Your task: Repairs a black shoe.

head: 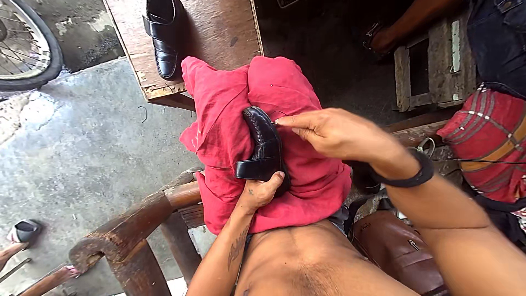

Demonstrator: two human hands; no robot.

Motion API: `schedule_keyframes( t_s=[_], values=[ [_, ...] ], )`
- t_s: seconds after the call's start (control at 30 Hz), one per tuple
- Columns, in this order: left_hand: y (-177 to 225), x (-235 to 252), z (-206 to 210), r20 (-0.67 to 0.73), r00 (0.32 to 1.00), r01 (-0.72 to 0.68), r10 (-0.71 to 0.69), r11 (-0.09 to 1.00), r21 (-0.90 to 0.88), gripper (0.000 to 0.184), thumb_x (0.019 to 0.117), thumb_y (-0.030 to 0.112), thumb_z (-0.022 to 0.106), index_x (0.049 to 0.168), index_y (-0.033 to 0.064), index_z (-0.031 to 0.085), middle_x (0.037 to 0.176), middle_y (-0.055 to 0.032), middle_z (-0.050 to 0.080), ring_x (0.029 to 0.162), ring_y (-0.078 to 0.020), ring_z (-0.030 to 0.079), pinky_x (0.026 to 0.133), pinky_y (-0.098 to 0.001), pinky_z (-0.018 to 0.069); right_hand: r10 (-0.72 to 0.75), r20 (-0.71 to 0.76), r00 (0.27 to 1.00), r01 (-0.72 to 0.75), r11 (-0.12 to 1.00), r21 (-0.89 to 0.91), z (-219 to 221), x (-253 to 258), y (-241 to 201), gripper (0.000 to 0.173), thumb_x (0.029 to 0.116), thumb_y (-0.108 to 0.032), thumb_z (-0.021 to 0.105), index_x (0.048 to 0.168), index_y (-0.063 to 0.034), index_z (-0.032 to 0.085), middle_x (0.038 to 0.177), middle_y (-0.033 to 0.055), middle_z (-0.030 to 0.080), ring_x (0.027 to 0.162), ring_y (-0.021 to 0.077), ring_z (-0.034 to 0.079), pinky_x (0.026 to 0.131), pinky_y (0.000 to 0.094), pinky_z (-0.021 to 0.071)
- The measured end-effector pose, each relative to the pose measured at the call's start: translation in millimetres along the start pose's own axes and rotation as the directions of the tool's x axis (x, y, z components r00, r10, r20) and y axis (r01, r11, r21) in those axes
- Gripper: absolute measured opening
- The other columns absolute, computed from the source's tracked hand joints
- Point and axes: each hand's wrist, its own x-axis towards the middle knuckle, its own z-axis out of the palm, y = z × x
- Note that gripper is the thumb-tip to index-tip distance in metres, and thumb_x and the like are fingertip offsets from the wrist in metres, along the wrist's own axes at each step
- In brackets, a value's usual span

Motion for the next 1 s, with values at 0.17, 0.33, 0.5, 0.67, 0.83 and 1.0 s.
schedule_keyframes(
  t_s=[0.17,0.33,0.5,0.67,0.83,1.0],
  values=[
    [6.9,4.8,-3.0,0.063,0.993,0.086,-0.097,0.984,0.159,0.021,0.0839,0.001,0.070,0.104,0.0058,0.067,0.091,0.0069,0.074,0.088,-0.0014,0.071,0.083,-0.0250,0.0610,-0.074,0.330,0.941,0.131,0.979,-0.157,-62.1,44.8,-10.6,0.032,0.1067,-0.017,0.048,0.123,-0.0243,0.075,0.092,0.0006,0.073,0.085,0.0160,0.068,0.073,0.0449,0.0531],
    [16.4,8.5,-5.3,0.108,0.975,0.144,-0.195,0.921,0.362,0.017,0.0856,0.014,0.069,0.101,0.0049,0.069,0.088,0.0080,0.072,0.086,0.0048,0.068,0.082,-0.0196,0.0581,-0.082,0.523,0.848,0.148,0.985,-0.086,-80.1,83.3,-7.6,0.027,0.1059,-0.017,0.055,0.114,-0.0223,0.080,0.069,-0.0031,0.065,0.050,0.0076,0.049,0.047,0.0297,0.0394],
    [15.5,8.6,-7.2,0.152,0.974,0.074,-0.169,0.868,0.491,0.021,0.0881,0.021,0.065,0.099,0.0035,0.070,0.087,0.0047,0.070,0.085,0.0063,0.064,0.080,-0.0184,0.0549,-0.064,0.584,0.809,0.102,0.994,-0.033,-76.3,93.1,-7.0,0.025,0.1072,-0.020,0.054,0.115,-0.0192,0.078,0.069,-0.0019,0.064,0.047,0.0074,0.047,0.045,0.0274,0.0385],
    [15.6,11.7,-8.6,0.152,0.973,0.068,-0.173,0.848,0.525,0.019,0.0883,0.022,0.065,0.097,0.0060,0.070,0.086,0.0052,0.069,0.083,0.0052,0.065,0.078,-0.0201,0.0550,-0.080,0.570,0.818,0.169,0.980,-0.106,-62.9,94.9,-12.5,0.026,0.1078,-0.021,0.053,0.101,-0.0157,0.077,0.068,-0.0032,0.061,0.053,0.0072,0.050,0.049,0.0291,0.0407],
    [21.7,9.8,-3.3,0.117,0.977,0.093,-0.178,0.850,0.519,0.016,0.0865,0.022,0.067,0.095,0.0086,0.070,0.083,0.0061,0.068,0.080,0.0036,0.065,0.075,-0.0218,0.0551,-0.101,0.533,0.840,0.216,0.964,-0.157,-49.4,95.4,-17.5,0.034,0.1064,-0.021,0.055,0.075,-0.0109,0.062,0.059,-0.0021,0.050,0.052,0.0099,0.048,0.050,0.0322,0.0395],
    [52.4,-62.2,-46.4,0.149,0.985,0.038,-0.087,0.953,0.301,0.044,0.1003,0.029,0.065,0.137,0.0061,0.064,0.130,-0.0056,0.070,0.120,-0.0164,0.067,0.107,-0.0389,0.0551,-0.141,0.475,0.869,0.191,0.980,-0.060,-52.3,62.6,1.8,0.028,0.1086,-0.022,0.049,0.088,-0.0120,0.066,0.064,-0.0028,0.055,0.052,0.0077,0.051,0.050,0.0283,0.0445]
  ],
)
